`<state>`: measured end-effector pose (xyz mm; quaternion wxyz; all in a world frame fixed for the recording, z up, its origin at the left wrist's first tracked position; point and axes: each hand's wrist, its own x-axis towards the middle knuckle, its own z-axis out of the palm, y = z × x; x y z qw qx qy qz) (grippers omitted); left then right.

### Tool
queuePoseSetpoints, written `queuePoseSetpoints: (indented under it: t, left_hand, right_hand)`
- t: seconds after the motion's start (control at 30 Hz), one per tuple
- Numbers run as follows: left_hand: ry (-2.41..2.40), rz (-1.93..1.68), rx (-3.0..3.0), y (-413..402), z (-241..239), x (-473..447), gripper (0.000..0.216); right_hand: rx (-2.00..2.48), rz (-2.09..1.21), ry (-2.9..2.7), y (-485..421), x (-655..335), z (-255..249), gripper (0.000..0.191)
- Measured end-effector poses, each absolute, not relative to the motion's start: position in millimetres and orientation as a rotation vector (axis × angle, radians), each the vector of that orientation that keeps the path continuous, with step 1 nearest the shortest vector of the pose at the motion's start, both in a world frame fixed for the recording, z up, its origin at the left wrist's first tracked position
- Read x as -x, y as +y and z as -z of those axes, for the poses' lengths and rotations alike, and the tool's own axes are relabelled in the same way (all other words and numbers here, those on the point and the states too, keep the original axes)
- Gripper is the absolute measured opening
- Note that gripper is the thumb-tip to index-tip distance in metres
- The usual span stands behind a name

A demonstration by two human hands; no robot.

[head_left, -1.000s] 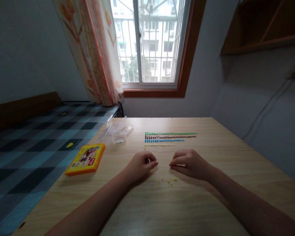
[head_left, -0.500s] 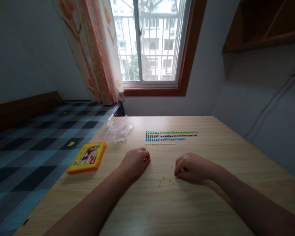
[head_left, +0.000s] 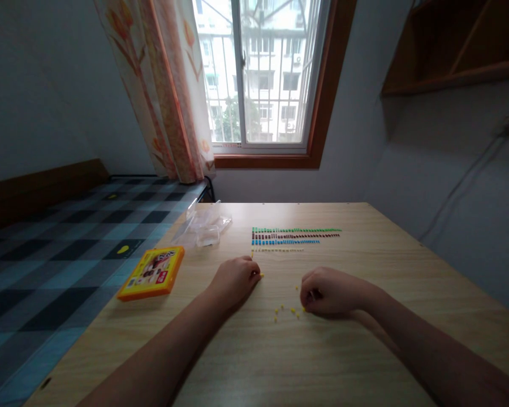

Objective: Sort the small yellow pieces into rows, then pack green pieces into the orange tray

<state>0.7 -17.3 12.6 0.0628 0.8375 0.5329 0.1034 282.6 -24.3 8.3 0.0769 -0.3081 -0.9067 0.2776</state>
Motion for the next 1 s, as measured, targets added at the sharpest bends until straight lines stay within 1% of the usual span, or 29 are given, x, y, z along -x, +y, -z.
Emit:
queuePoseSetpoints:
  t: [0.23,0.4,0.57,0.73,0.9,1.0]
  left_hand:
    - [1.498,-0.420,-2.564,-17.8,-10.3,1.4,0.016]
    - [1.451,-0.344,-2.632,-20.6,-15.1,0.6,0.022]
    - [1.556,-0.237,-2.632,-22.6,-18.9,-2.2,0.025]
    - [1.766,-0.149,-2.558,-23.9,-10.5,-11.9,0.025]
    - [1.928,-0.147,-2.439,-24.7,-3.8,-24.8,0.039]
    - [1.949,-0.143,-2.395,-24.8,-6.1,-27.5,0.042]
  right_hand:
    - [0.950,-0.983,-2.639,-18.6,-283.9,-1.6,0.014]
    - [0.941,-0.974,-2.556,-17.5,-282.6,-0.3,0.014]
    - [1.002,-0.888,-2.379,-12.6,-281.7,3.3,0.012]
    - [1.026,-0.639,-2.205,-2.4,-282.4,13.6,0.008]
    - [1.041,-0.531,-2.180,4.1,-281.6,22.0,0.008]
    - [1.053,-0.495,-2.194,3.8,-280.3,22.7,0.010]
